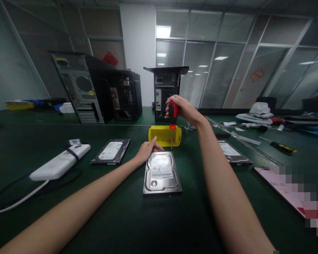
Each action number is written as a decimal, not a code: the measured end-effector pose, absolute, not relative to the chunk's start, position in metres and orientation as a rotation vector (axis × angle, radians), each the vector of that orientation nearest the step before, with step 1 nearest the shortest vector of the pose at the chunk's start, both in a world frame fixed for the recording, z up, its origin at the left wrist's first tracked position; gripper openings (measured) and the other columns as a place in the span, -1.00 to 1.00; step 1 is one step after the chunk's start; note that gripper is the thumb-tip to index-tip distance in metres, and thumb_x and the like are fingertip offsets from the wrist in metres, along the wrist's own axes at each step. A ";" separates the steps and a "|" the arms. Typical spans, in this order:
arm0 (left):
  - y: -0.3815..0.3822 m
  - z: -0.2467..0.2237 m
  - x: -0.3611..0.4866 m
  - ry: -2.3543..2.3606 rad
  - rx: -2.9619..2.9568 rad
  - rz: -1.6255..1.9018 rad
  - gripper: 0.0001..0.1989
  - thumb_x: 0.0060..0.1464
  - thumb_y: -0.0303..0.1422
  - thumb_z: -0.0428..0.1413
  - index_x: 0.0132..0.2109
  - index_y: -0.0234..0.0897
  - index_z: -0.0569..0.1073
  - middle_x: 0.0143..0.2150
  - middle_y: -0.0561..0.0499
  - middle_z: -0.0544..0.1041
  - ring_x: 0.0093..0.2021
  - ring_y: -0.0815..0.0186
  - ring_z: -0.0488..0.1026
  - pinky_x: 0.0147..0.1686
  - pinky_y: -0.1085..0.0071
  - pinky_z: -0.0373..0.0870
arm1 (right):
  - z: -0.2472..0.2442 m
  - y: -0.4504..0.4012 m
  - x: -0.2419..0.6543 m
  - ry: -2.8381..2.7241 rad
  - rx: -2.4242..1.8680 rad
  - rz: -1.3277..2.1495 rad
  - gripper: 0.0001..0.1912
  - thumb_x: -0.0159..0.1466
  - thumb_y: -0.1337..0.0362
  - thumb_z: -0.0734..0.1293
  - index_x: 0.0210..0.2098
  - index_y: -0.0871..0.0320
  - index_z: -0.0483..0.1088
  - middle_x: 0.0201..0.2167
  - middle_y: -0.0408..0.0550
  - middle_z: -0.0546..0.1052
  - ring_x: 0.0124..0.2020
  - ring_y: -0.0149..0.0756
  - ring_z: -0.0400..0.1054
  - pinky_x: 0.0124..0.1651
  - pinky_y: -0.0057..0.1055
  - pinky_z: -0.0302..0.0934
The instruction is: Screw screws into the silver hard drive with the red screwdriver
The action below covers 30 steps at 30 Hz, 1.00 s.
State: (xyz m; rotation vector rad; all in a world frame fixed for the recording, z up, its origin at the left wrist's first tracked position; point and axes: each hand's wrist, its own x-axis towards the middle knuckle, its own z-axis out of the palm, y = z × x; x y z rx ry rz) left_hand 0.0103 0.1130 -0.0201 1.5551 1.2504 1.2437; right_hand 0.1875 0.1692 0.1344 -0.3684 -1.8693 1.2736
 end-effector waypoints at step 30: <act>0.111 -0.017 0.010 1.304 1.476 1.248 -0.16 0.13 0.19 -0.34 -0.49 -0.38 0.57 -0.49 -0.17 0.59 -0.47 0.24 0.51 -0.35 0.38 0.40 | 0.138 0.162 0.189 -1.914 -0.585 1.177 -0.86 0.36 0.20 0.13 -0.14 0.11 0.19 -0.43 -0.17 0.38 -0.48 -0.42 0.36 -0.32 -0.36 0.34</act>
